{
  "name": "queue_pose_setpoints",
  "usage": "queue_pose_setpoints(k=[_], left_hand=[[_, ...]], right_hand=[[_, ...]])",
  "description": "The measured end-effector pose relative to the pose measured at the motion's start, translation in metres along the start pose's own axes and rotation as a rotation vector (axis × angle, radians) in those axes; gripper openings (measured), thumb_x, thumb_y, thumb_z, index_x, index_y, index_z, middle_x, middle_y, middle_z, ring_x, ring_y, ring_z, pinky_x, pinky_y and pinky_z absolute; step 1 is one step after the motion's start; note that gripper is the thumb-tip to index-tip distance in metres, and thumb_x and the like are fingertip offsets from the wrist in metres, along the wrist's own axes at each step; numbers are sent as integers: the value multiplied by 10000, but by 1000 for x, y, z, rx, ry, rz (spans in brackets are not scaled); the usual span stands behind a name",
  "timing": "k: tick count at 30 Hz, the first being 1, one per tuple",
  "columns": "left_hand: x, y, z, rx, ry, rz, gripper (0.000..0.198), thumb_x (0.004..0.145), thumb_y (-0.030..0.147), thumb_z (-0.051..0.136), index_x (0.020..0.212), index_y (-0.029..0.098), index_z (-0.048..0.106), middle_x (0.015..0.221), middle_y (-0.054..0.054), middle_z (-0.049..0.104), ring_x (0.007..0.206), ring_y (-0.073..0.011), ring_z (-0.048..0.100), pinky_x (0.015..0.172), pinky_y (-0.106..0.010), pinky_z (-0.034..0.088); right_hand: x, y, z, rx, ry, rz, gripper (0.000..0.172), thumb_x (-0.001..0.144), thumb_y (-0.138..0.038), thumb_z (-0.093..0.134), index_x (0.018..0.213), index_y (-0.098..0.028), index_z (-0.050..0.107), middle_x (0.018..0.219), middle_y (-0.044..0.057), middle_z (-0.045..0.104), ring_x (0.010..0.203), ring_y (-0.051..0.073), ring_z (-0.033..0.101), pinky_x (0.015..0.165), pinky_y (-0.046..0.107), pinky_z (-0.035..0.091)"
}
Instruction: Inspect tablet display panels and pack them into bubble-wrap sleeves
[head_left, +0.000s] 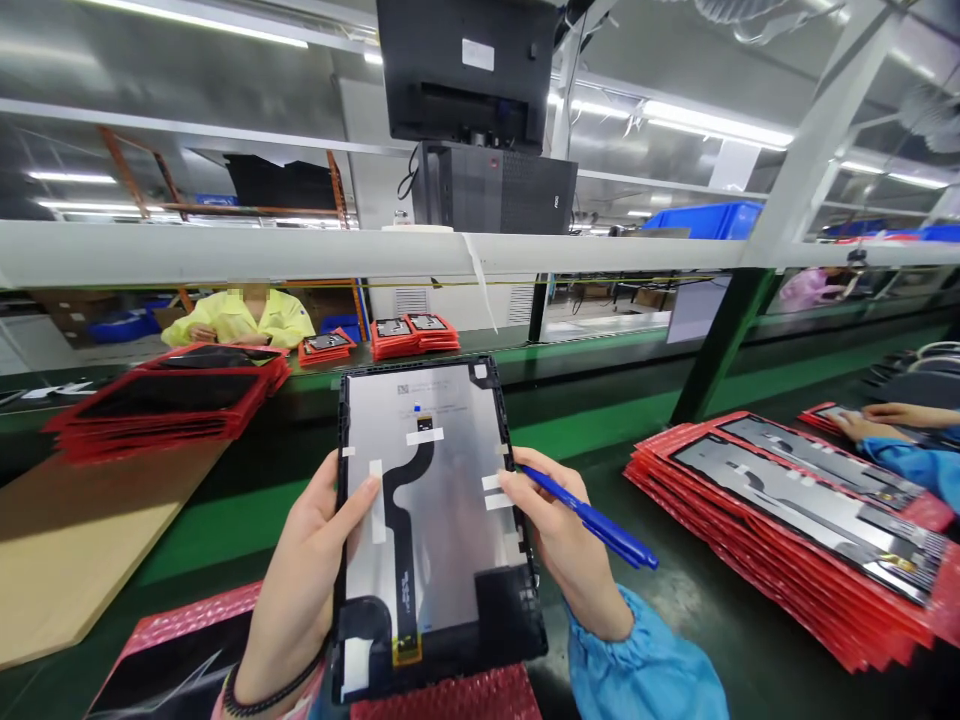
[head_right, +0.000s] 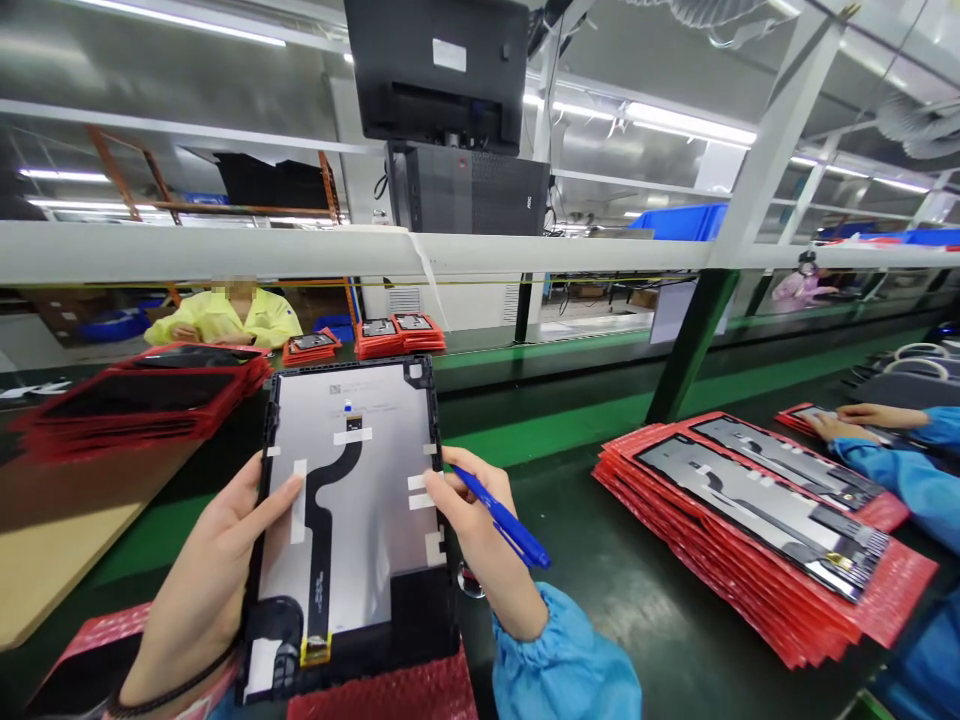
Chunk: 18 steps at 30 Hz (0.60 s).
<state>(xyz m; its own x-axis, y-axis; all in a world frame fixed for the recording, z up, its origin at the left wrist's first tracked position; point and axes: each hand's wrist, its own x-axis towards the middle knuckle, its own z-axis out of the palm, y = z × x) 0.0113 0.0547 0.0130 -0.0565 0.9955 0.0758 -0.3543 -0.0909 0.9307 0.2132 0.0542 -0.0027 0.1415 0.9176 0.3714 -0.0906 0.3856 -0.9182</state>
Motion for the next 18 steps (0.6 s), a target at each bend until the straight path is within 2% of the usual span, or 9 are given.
queue_pose_setpoints(k=[2, 3, 6, 9, 14, 18], left_hand=[[3, 1, -2, -19, 11, -8, 451, 751, 310, 727, 1181, 308, 592, 1061, 9, 732, 898, -192, 703, 730, -232, 569], [5, 1, -3, -28, 19, -7, 440, 749, 311, 728, 1169, 302, 599, 1063, 7, 732, 898, -194, 703, 733, -234, 569], [6, 2, -6, -26, 44, 5, 405, 748, 313, 727, 1135, 281, 615, 1062, -4, 732, 898, -203, 703, 719, -232, 569], [4, 4, -9, -22, 31, 14, 404, 749, 307, 724, 1136, 271, 613, 1083, -14, 726, 903, -204, 701, 723, -233, 567], [-1, 6, -10, -48, -2, 40, 379, 763, 303, 715, 1128, 274, 617, 1072, -8, 731, 923, -200, 697, 790, -252, 555], [-4, 7, -10, -67, -20, 57, 400, 780, 274, 701, 1166, 280, 600, 1092, -1, 720, 946, -199, 689, 803, -270, 556]], right_hand=[[-1, 0, -5, 118, -112, 54, 324, 734, -294, 711, 1050, -223, 706, 586, -43, 549, 577, 130, 512, 578, 250, 448], [-1, -1, -7, 186, -190, 80, 414, 719, -271, 725, 1129, -242, 676, 694, -21, 633, 685, 155, 584, 668, 268, 486], [-5, -5, -10, 299, -365, 100, 596, 714, -221, 724, 1286, -275, 568, 1022, 23, 698, 991, 211, 615, 871, 321, 482], [-8, -5, -10, 275, -397, 111, 650, 714, -212, 728, 1328, -273, 523, 1090, 38, 692, 1012, 221, 631, 852, 329, 501], [-11, 4, -12, 245, -401, 174, 722, 714, -210, 749, 1368, -293, 455, 1093, 45, 697, 846, 189, 695, 707, 290, 549], [-14, 2, -10, 217, -357, 197, 722, 695, -167, 772, 1344, -296, 484, 1035, 28, 715, 761, 144, 694, 669, 235, 554]])
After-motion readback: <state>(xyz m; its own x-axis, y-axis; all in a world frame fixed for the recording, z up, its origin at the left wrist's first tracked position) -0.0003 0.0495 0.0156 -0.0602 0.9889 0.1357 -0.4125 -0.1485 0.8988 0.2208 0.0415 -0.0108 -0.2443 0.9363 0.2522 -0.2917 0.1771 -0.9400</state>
